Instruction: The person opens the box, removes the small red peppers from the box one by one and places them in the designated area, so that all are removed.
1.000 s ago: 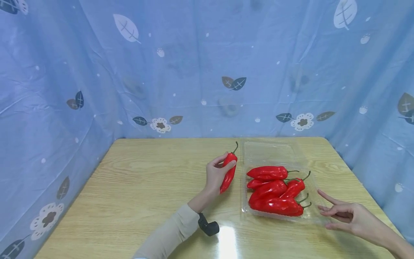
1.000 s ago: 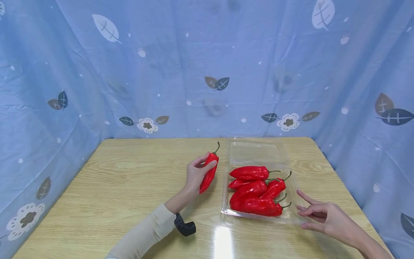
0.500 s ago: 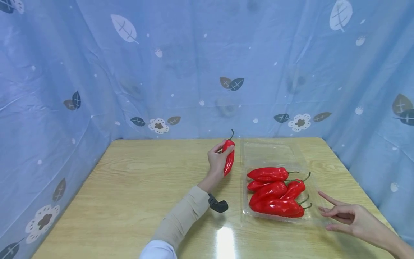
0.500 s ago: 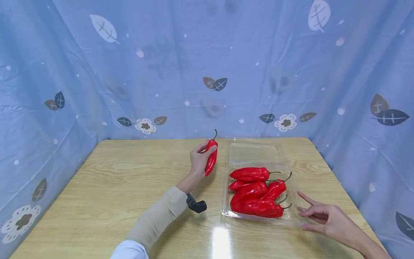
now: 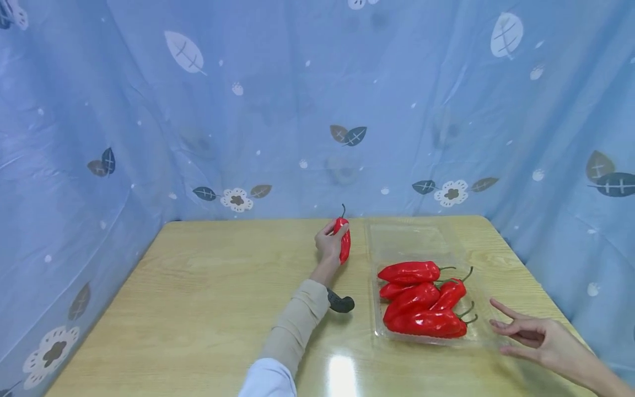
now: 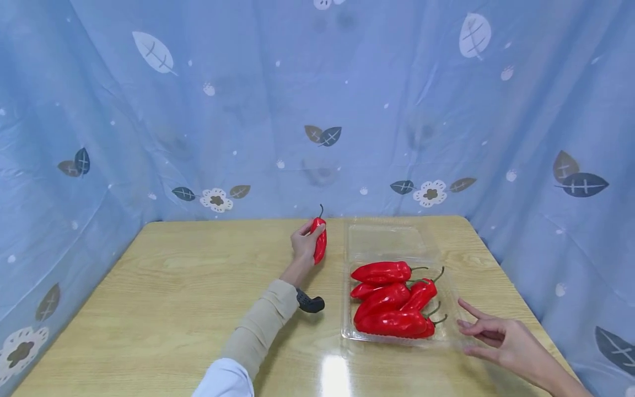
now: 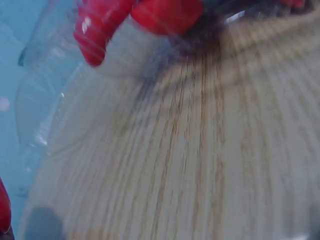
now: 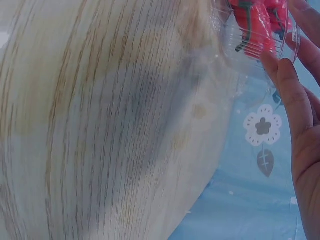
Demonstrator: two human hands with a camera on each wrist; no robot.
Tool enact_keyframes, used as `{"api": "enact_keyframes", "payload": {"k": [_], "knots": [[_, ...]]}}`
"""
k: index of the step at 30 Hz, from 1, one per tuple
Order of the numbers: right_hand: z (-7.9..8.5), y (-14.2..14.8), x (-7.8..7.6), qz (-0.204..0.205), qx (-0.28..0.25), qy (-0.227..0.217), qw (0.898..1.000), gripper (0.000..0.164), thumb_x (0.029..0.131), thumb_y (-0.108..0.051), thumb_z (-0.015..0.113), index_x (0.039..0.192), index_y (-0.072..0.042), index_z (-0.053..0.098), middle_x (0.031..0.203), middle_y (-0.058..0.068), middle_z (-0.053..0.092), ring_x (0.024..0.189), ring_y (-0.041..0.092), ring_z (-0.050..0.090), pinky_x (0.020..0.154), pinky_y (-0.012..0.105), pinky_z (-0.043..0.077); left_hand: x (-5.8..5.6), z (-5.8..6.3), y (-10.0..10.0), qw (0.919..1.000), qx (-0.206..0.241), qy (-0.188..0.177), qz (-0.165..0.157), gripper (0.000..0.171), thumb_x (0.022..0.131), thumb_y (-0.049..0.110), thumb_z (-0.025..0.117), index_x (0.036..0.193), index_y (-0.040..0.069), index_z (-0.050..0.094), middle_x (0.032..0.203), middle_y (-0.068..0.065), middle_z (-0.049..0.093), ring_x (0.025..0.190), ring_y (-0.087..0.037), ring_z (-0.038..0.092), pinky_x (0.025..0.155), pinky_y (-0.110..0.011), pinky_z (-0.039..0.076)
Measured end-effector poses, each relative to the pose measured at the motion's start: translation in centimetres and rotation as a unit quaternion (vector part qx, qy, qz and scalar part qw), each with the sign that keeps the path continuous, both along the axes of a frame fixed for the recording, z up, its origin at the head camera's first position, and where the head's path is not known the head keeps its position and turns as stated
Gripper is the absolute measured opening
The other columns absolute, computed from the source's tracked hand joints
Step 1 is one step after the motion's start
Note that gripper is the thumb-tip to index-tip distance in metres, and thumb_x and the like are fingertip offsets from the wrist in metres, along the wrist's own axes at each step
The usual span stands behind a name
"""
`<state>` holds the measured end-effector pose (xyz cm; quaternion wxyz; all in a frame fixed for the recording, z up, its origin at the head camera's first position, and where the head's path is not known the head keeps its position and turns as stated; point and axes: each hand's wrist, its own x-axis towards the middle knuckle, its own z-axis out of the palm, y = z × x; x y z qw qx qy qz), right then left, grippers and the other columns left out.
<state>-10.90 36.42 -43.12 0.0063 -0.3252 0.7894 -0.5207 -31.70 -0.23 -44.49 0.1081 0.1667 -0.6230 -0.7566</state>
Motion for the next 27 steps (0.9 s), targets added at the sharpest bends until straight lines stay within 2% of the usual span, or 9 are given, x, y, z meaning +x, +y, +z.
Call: {"api": "enact_keyframes", "payload": {"k": [5, 10, 14, 19, 27], "knots": [[-0.5, 0.3, 0.1, -0.013, 0.009, -0.002, 1.000, 0.030, 0.073, 0.022, 0.067, 0.097, 0.004, 0.068, 0.142, -0.023, 0.043, 0.108, 0.000, 0.059, 0.075, 0.018, 0.053, -0.4, -1.5, 0.4, 0.9993, -0.035, -0.015, 0.008, 0.041, 0.080, 0.011, 0.077, 0.121, 0.012, 0.068, 0.113, -0.010, 0.067, 0.106, -0.025, 0.061, 0.088, -0.038, 0.053], [-0.6, 0.5, 0.1, -0.031, 0.013, -0.019, 0.999, 0.028, 0.075, 0.020, 0.067, 0.097, 0.004, 0.069, 0.140, -0.025, 0.043, 0.107, -0.003, 0.059, 0.073, 0.016, 0.053, -0.9, -2.4, 0.8, 0.9957, -0.092, -0.006, 0.010, 0.040, 0.080, 0.011, 0.077, 0.119, 0.012, 0.070, 0.111, -0.008, 0.069, 0.106, -0.025, 0.062, 0.090, -0.036, 0.052], [-0.6, 0.4, 0.1, -0.041, 0.020, -0.035, 0.998, 0.026, 0.076, 0.018, 0.067, 0.098, 0.004, 0.069, 0.139, -0.027, 0.042, 0.108, -0.005, 0.057, 0.073, 0.017, 0.053, -1.0, -2.7, 0.9, 0.9912, -0.129, 0.012, 0.030, 0.036, 0.082, 0.012, 0.076, 0.117, 0.006, 0.069, 0.118, -0.006, 0.067, 0.112, -0.025, 0.061, 0.093, -0.036, 0.050], [-0.6, 0.3, 0.2, -0.065, 0.034, -0.050, 0.996, 0.023, 0.077, 0.014, 0.069, 0.098, 0.004, 0.069, 0.135, -0.030, 0.043, 0.106, -0.007, 0.057, 0.071, 0.017, 0.054, -1.0, -2.8, 0.8, 0.9835, -0.174, 0.035, 0.035, 0.036, 0.086, 0.015, 0.073, 0.119, 0.002, 0.067, 0.124, -0.006, 0.064, 0.117, -0.026, 0.058, 0.096, -0.036, 0.048], [-0.7, 0.4, 0.0, -0.046, 0.014, -0.045, 0.998, 0.026, 0.076, 0.017, 0.067, 0.100, 0.007, 0.068, 0.139, -0.028, 0.041, 0.108, -0.003, 0.058, 0.073, 0.020, 0.054, -1.2, -3.0, 1.0, 0.9812, -0.186, 0.040, 0.035, 0.039, 0.086, 0.017, 0.073, 0.121, 0.003, 0.066, 0.123, -0.008, 0.064, 0.116, -0.027, 0.058, 0.095, -0.038, 0.048]]}}
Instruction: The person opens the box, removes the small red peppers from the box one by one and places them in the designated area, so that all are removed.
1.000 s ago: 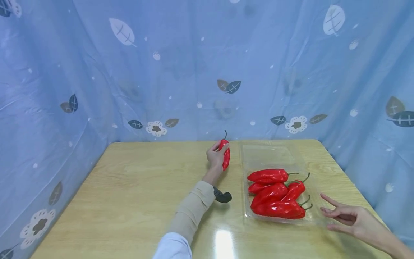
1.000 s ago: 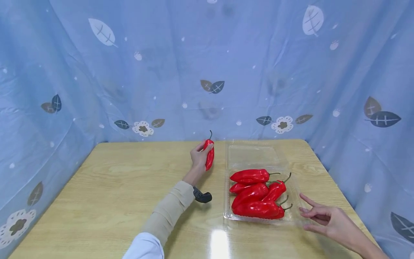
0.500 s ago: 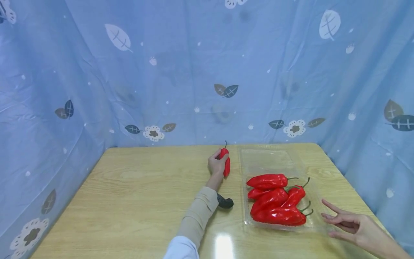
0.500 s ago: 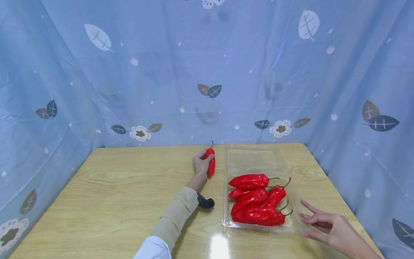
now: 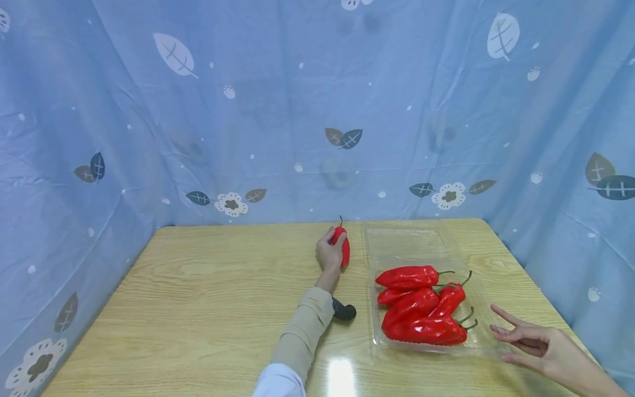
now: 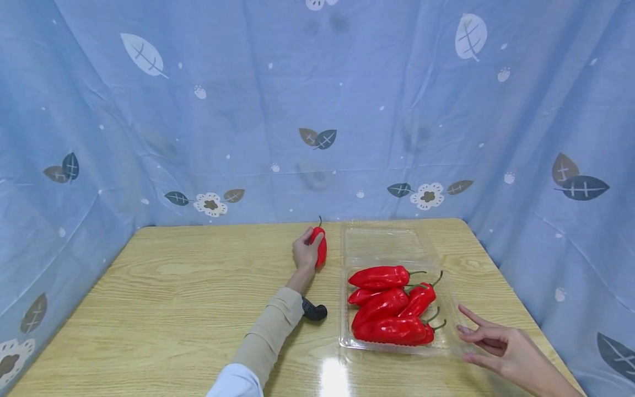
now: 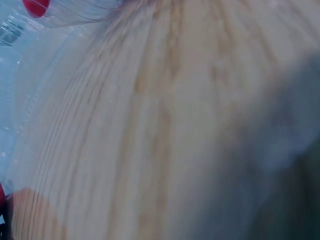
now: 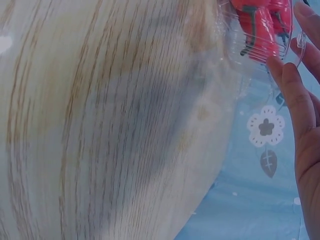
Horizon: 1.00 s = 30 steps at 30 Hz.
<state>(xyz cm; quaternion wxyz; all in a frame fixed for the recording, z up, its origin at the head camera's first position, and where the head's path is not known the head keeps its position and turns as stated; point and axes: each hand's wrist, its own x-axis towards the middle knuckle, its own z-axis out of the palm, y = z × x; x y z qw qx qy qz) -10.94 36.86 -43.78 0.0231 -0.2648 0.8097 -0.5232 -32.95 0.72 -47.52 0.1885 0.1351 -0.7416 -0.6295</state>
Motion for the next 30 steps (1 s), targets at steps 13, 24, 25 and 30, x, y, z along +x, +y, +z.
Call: {"api": "enact_keyframes", "payload": {"k": [13, 24, 25, 30], "knots": [[-0.1, 0.0, 0.6, 0.026, -0.031, 0.017, 0.999, 0.028, 0.074, 0.021, 0.066, 0.099, 0.008, 0.066, 0.143, -0.022, 0.042, 0.109, 0.002, 0.059, 0.075, 0.021, 0.054, 0.3, 0.5, 0.7, 0.9991, 0.024, -0.031, 0.014, 0.047, 0.080, 0.020, 0.079, 0.123, 0.008, 0.066, 0.120, -0.010, 0.065, 0.110, -0.025, 0.062, 0.091, -0.036, 0.051], [0.4, -0.3, 0.1, 0.026, -0.015, 0.065, 0.997, 0.031, 0.070, 0.021, 0.069, 0.098, 0.007, 0.067, 0.145, -0.016, 0.043, 0.108, 0.004, 0.060, 0.075, 0.020, 0.054, 0.5, 2.1, -0.1, 0.9906, 0.136, 0.004, -0.016, 0.046, 0.078, 0.008, 0.079, 0.123, 0.005, 0.066, 0.126, -0.016, 0.061, 0.118, -0.027, 0.058, 0.095, -0.032, 0.048], [0.5, -0.3, 0.1, 0.021, -0.010, 0.066, 0.998, 0.031, 0.070, 0.021, 0.070, 0.098, 0.007, 0.068, 0.145, -0.017, 0.043, 0.108, 0.003, 0.060, 0.075, 0.020, 0.054, 0.6, 2.3, -0.2, 0.9891, 0.146, 0.006, -0.021, 0.046, 0.079, 0.007, 0.079, 0.123, 0.005, 0.065, 0.126, -0.018, 0.061, 0.117, -0.027, 0.058, 0.095, -0.032, 0.048], [0.7, -0.4, 0.2, 0.013, 0.004, 0.070, 0.997, 0.030, 0.070, 0.020, 0.071, 0.096, 0.006, 0.068, 0.144, -0.018, 0.043, 0.107, 0.003, 0.061, 0.075, 0.020, 0.053, 1.2, 3.0, -1.1, 0.9872, 0.152, -0.006, -0.048, 0.048, 0.080, 0.010, 0.078, 0.126, 0.005, 0.063, 0.127, -0.018, 0.060, 0.119, -0.028, 0.057, 0.096, -0.032, 0.048]]}}
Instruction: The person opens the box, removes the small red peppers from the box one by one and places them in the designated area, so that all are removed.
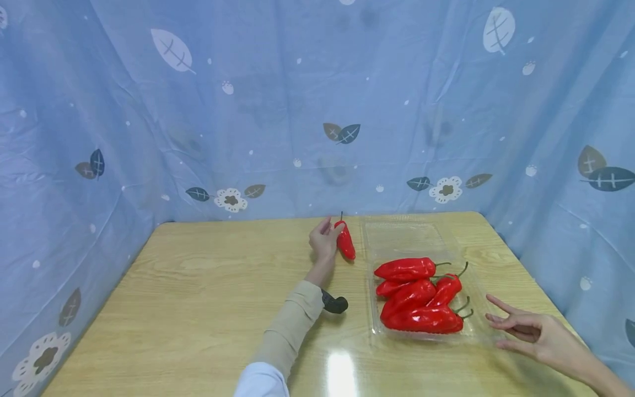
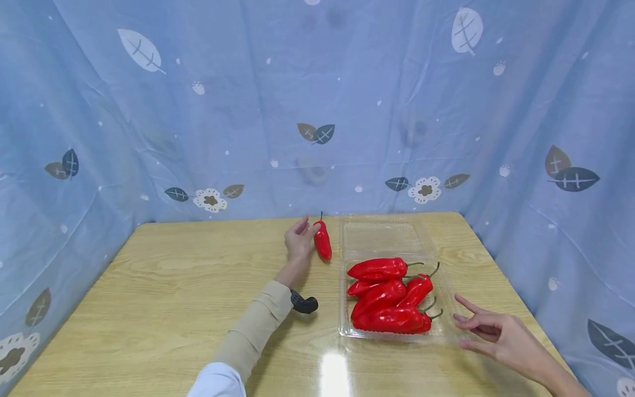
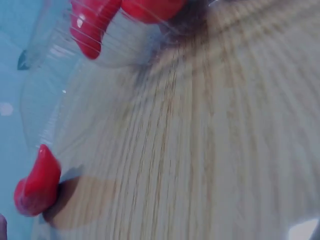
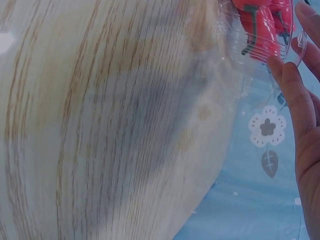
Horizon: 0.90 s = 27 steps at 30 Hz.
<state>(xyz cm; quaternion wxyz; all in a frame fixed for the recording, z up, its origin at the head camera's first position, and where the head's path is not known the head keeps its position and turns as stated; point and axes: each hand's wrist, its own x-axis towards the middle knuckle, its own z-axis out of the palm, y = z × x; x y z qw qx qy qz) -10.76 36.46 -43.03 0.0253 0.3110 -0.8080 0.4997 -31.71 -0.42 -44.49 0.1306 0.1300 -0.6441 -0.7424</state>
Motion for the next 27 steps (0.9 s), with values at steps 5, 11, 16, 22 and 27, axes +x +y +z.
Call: {"api": "enact_keyframes", "payload": {"k": [5, 11, 16, 22, 27], "knots": [[0.2, 0.1, -0.1, 0.002, -0.001, -0.008, 1.000, 0.029, 0.070, 0.020, 0.070, 0.096, 0.006, 0.068, 0.145, -0.017, 0.042, 0.108, 0.002, 0.060, 0.075, 0.020, 0.054, 0.8, 0.6, -1.0, 0.9980, 0.014, 0.034, -0.052, 0.046, 0.083, 0.007, 0.075, 0.127, 0.002, 0.061, 0.129, -0.016, 0.059, 0.120, -0.026, 0.056, 0.096, -0.030, 0.047], [0.4, 0.0, -0.2, 0.004, -0.006, -0.033, 0.999, 0.026, 0.072, 0.019, 0.070, 0.096, 0.008, 0.067, 0.144, -0.019, 0.043, 0.108, 0.003, 0.060, 0.075, 0.021, 0.054, 2.4, 1.0, -2.6, 0.9906, 0.009, 0.083, -0.108, 0.045, 0.084, 0.006, 0.073, 0.126, -0.002, 0.060, 0.128, -0.017, 0.060, 0.120, -0.030, 0.056, 0.093, -0.028, 0.048], [0.4, 0.0, -0.2, 0.020, -0.016, -0.043, 0.999, 0.026, 0.073, 0.019, 0.068, 0.098, 0.010, 0.067, 0.145, -0.018, 0.042, 0.110, 0.004, 0.059, 0.077, 0.022, 0.054, 4.3, 1.3, -3.7, 0.9849, -0.015, 0.091, -0.147, 0.042, 0.085, 0.007, 0.072, 0.125, -0.002, 0.061, 0.127, -0.019, 0.060, 0.120, -0.032, 0.055, 0.093, -0.027, 0.048], [0.5, -0.1, -0.1, 0.017, -0.011, -0.044, 0.999, 0.026, 0.074, 0.018, 0.069, 0.099, 0.010, 0.067, 0.144, -0.019, 0.042, 0.110, 0.004, 0.059, 0.077, 0.023, 0.054, 8.1, 3.6, -4.8, 0.9708, -0.034, 0.101, -0.215, 0.041, 0.085, 0.001, 0.070, 0.124, -0.007, 0.060, 0.126, -0.022, 0.059, 0.121, -0.034, 0.054, 0.094, -0.029, 0.048], [0.9, -0.1, 0.0, -0.010, 0.019, -0.036, 0.999, 0.026, 0.074, 0.015, 0.071, 0.098, 0.007, 0.069, 0.143, -0.023, 0.042, 0.109, 0.003, 0.060, 0.077, 0.022, 0.054, 11.6, 5.5, -4.8, 0.9585, -0.075, 0.101, -0.256, 0.040, 0.086, 0.002, 0.069, 0.124, -0.007, 0.060, 0.127, -0.020, 0.059, 0.121, -0.030, 0.055, 0.094, -0.029, 0.048]]}}
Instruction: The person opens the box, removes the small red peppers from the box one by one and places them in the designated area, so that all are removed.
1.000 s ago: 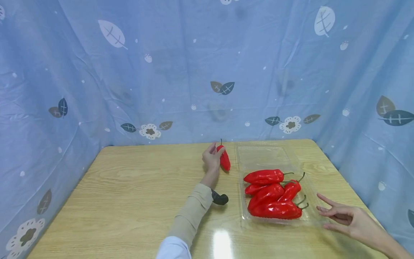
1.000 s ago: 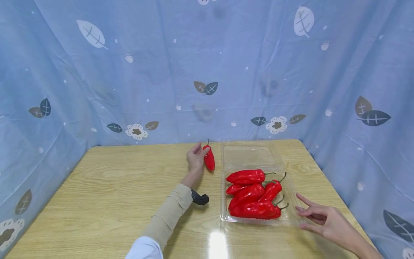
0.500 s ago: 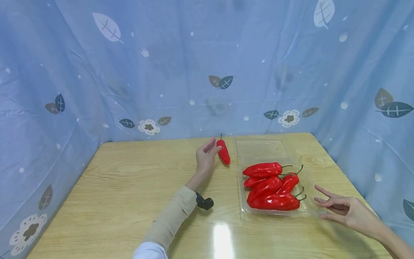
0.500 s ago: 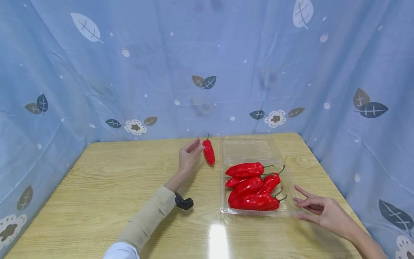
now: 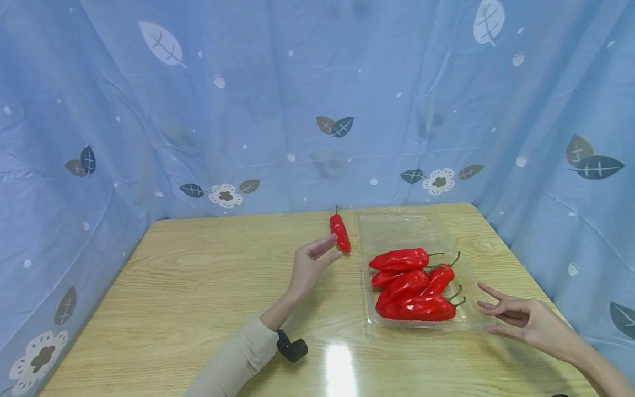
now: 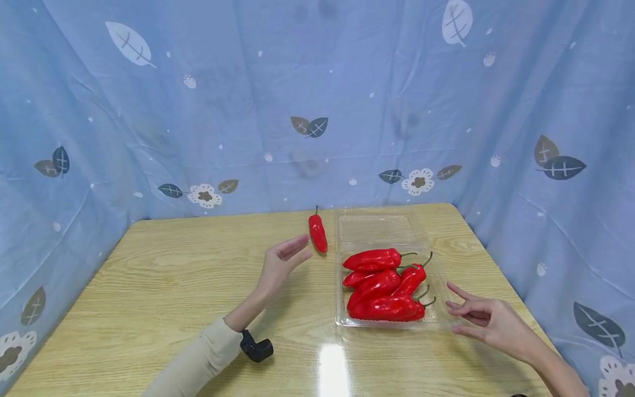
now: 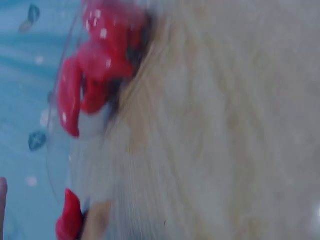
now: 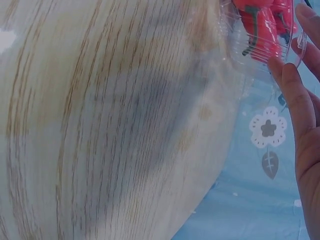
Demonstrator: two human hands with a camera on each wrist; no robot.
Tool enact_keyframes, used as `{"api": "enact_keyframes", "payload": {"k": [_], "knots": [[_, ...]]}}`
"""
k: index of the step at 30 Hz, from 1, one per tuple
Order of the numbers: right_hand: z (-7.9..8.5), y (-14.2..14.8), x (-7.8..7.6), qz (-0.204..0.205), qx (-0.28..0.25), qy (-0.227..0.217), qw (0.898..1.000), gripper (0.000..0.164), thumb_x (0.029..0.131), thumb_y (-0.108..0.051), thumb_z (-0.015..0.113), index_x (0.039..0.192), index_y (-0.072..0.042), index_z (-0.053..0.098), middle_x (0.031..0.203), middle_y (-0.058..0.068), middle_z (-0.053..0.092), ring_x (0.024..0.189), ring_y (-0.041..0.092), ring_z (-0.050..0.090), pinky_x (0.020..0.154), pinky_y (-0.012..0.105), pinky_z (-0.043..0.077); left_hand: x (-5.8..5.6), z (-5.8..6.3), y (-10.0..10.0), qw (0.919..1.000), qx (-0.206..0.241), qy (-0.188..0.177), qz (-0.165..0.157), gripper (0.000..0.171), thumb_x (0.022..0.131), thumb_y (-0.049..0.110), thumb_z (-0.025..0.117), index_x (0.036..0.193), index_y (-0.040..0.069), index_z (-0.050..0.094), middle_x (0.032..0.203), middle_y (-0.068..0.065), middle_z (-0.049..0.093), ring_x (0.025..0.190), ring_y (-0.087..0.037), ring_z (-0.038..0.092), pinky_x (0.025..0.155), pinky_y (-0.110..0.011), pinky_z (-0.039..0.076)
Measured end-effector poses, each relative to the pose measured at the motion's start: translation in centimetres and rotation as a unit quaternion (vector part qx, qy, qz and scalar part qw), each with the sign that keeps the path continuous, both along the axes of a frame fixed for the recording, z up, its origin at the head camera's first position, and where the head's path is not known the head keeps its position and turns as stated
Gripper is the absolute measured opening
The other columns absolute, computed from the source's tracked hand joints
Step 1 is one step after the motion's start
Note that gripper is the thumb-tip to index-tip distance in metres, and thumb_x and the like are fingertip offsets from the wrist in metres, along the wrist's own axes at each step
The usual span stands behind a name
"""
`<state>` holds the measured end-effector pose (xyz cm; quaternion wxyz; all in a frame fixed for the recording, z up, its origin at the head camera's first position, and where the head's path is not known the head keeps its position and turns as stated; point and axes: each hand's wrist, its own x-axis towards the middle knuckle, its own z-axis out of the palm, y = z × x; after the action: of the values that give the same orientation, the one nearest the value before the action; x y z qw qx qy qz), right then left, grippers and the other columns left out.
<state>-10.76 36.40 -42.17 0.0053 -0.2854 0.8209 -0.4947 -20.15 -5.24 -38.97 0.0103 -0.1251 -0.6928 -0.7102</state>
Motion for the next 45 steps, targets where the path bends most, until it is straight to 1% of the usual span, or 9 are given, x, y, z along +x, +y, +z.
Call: {"api": "enact_keyframes", "payload": {"k": [4, 11, 18, 20, 23, 30, 37, 42, 45], "knots": [[0.0, 0.1, 0.0, 0.000, 0.000, -0.003, 1.000, 0.026, 0.074, 0.014, 0.071, 0.098, 0.007, 0.069, 0.142, -0.023, 0.042, 0.109, 0.003, 0.060, 0.077, 0.021, 0.054, 1.6, 0.4, 0.3, 0.9997, 0.004, 0.004, -0.026, 0.038, 0.086, -0.001, 0.068, 0.123, -0.008, 0.060, 0.126, -0.020, 0.060, 0.121, -0.029, 0.055, 0.094, -0.028, 0.048], [-0.1, 0.1, 0.0, 0.018, -0.020, -0.005, 1.000, 0.024, 0.074, 0.018, 0.069, 0.097, 0.009, 0.067, 0.143, -0.021, 0.042, 0.110, 0.004, 0.060, 0.078, 0.023, 0.054, 2.8, -1.5, 1.5, 0.9976, 0.011, -0.001, -0.069, 0.039, 0.085, -0.001, 0.070, 0.123, 0.000, 0.064, 0.124, -0.012, 0.063, 0.118, -0.021, 0.058, 0.094, -0.026, 0.048], [-0.1, 0.1, -0.1, 0.010, -0.015, -0.012, 1.000, 0.024, 0.075, 0.016, 0.070, 0.098, 0.009, 0.068, 0.142, -0.023, 0.043, 0.109, 0.004, 0.060, 0.078, 0.023, 0.054, 3.9, -1.9, 3.8, 0.9897, -0.017, 0.018, -0.141, 0.037, 0.085, 0.008, 0.073, 0.122, 0.008, 0.067, 0.121, -0.009, 0.066, 0.116, -0.023, 0.059, 0.092, -0.026, 0.049], [-0.1, 0.1, -0.1, 0.012, -0.019, -0.016, 1.000, 0.024, 0.075, 0.015, 0.070, 0.098, 0.009, 0.067, 0.142, -0.023, 0.042, 0.110, 0.004, 0.060, 0.078, 0.024, 0.054, 3.9, -2.0, 4.6, 0.9876, -0.014, 0.016, -0.156, 0.038, 0.085, 0.010, 0.073, 0.122, 0.008, 0.066, 0.121, -0.009, 0.065, 0.116, -0.027, 0.059, 0.089, -0.025, 0.050], [-0.2, 0.1, -0.2, 0.018, -0.026, -0.025, 0.999, 0.023, 0.076, 0.015, 0.070, 0.097, 0.010, 0.067, 0.143, -0.022, 0.042, 0.110, 0.004, 0.059, 0.077, 0.025, 0.054, 3.8, -2.2, 5.7, 0.9859, -0.022, 0.018, -0.165, 0.039, 0.084, 0.011, 0.074, 0.122, 0.009, 0.067, 0.122, -0.011, 0.065, 0.113, -0.021, 0.060, 0.086, -0.023, 0.051], [-0.3, 0.1, -0.1, 0.020, -0.031, -0.029, 0.999, 0.023, 0.076, 0.016, 0.069, 0.098, 0.010, 0.067, 0.144, -0.021, 0.042, 0.110, 0.004, 0.059, 0.078, 0.022, 0.054, 3.2, -2.5, 7.9, 0.9813, -0.059, 0.018, -0.182, 0.041, 0.082, 0.012, 0.076, 0.122, 0.013, 0.067, 0.118, 0.004, 0.067, 0.112, -0.009, 0.057, 0.083, -0.021, 0.052], [-0.4, 0.1, -0.1, 0.033, -0.042, -0.027, 0.998, 0.026, 0.076, 0.021, 0.066, 0.100, 0.011, 0.066, 0.145, -0.020, 0.041, 0.112, 0.004, 0.058, 0.079, 0.021, 0.053, 2.4, -2.9, 10.3, 0.9675, -0.071, 0.032, -0.240, 0.043, 0.082, 0.008, 0.076, 0.123, 0.006, 0.066, 0.119, 0.002, 0.067, 0.114, -0.002, 0.055, 0.090, -0.021, 0.048], [-0.3, 0.1, -0.1, 0.024, -0.041, -0.023, 0.999, 0.027, 0.075, 0.021, 0.067, 0.099, 0.010, 0.067, 0.145, -0.018, 0.042, 0.111, 0.004, 0.059, 0.078, 0.022, 0.053, 2.3, -2.9, 11.9, 0.9589, -0.131, 0.052, -0.246, 0.046, 0.080, 0.011, 0.078, 0.125, 0.010, 0.065, 0.116, 0.007, 0.067, 0.109, -0.001, 0.058, 0.088, -0.016, 0.048], [-0.4, 0.2, -0.1, 0.025, -0.041, -0.022, 0.999, 0.026, 0.075, 0.021, 0.067, 0.098, 0.010, 0.067, 0.145, -0.018, 0.041, 0.112, 0.004, 0.058, 0.078, 0.022, 0.054, 2.3, -2.9, 12.8, 0.9504, -0.176, 0.077, -0.245, 0.048, 0.079, 0.013, 0.079, 0.125, 0.012, 0.065, 0.111, 0.006, 0.069, 0.100, -0.002, 0.060, 0.080, -0.012, 0.049]]}}
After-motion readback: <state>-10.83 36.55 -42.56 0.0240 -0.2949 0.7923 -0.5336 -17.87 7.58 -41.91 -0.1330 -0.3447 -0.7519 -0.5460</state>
